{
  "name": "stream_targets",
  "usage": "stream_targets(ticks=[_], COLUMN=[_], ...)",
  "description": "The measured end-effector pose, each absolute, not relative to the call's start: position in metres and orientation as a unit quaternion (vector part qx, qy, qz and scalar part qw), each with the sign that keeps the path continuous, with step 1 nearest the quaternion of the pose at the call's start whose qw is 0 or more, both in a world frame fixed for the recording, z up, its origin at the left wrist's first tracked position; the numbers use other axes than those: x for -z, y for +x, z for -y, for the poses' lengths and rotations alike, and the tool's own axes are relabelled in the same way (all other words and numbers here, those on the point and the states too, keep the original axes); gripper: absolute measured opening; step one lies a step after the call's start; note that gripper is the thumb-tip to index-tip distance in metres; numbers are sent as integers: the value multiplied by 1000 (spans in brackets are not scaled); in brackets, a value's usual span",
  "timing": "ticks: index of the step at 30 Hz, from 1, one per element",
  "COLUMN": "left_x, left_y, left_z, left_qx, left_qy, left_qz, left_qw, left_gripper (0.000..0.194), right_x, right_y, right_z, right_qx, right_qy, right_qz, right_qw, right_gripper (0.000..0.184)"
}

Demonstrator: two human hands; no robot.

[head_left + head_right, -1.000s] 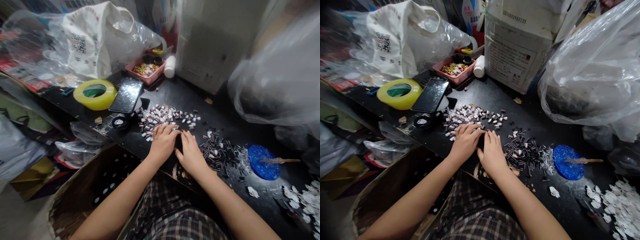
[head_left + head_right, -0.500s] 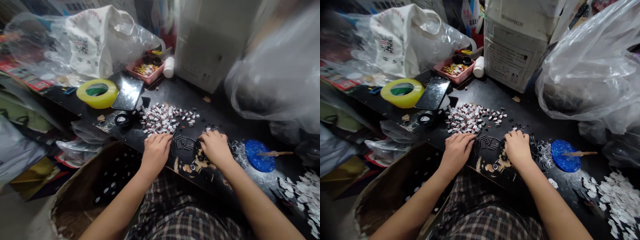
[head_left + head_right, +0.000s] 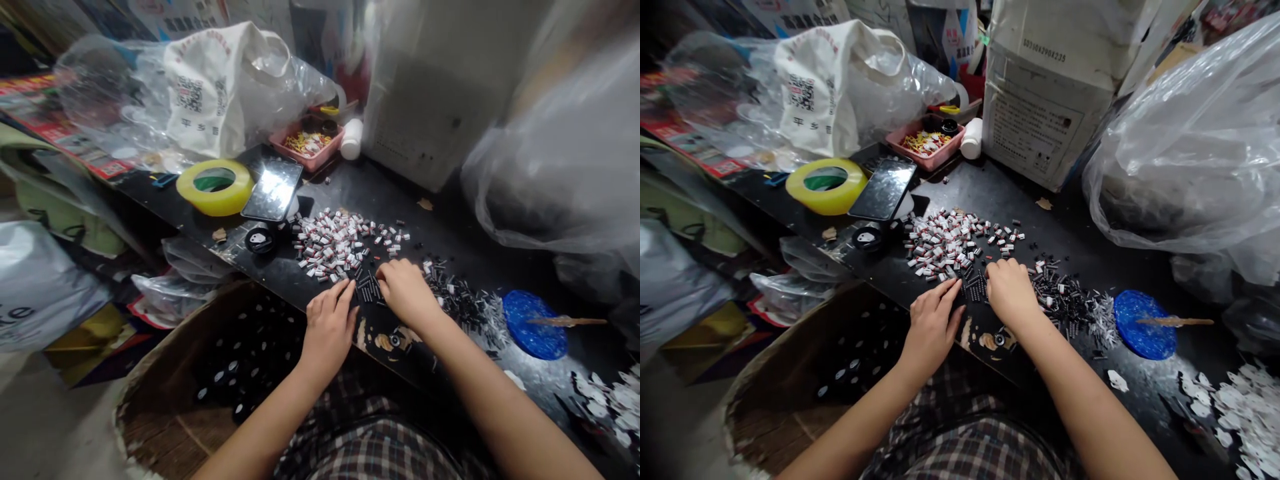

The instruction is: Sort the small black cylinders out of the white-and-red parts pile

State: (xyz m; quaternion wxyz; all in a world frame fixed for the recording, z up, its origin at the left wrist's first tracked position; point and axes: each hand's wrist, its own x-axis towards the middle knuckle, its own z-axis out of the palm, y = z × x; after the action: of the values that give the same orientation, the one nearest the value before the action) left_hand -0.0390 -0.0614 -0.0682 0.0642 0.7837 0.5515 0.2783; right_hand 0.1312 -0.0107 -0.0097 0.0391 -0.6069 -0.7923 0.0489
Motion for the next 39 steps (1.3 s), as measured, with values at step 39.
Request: stream_targets(ticks=[39], left_x=[100], left_y=[-52], left_z=[122], left_qx=[-596], left_qy=[306], left_qz=[-570], left_qw=[475], left_gripper=[32], right_x=[42], right_y=[64], right_z=[59], right_qx=[-145], right_qy=[-626], right_qz=[749], right_qw=[162], right_gripper=[74])
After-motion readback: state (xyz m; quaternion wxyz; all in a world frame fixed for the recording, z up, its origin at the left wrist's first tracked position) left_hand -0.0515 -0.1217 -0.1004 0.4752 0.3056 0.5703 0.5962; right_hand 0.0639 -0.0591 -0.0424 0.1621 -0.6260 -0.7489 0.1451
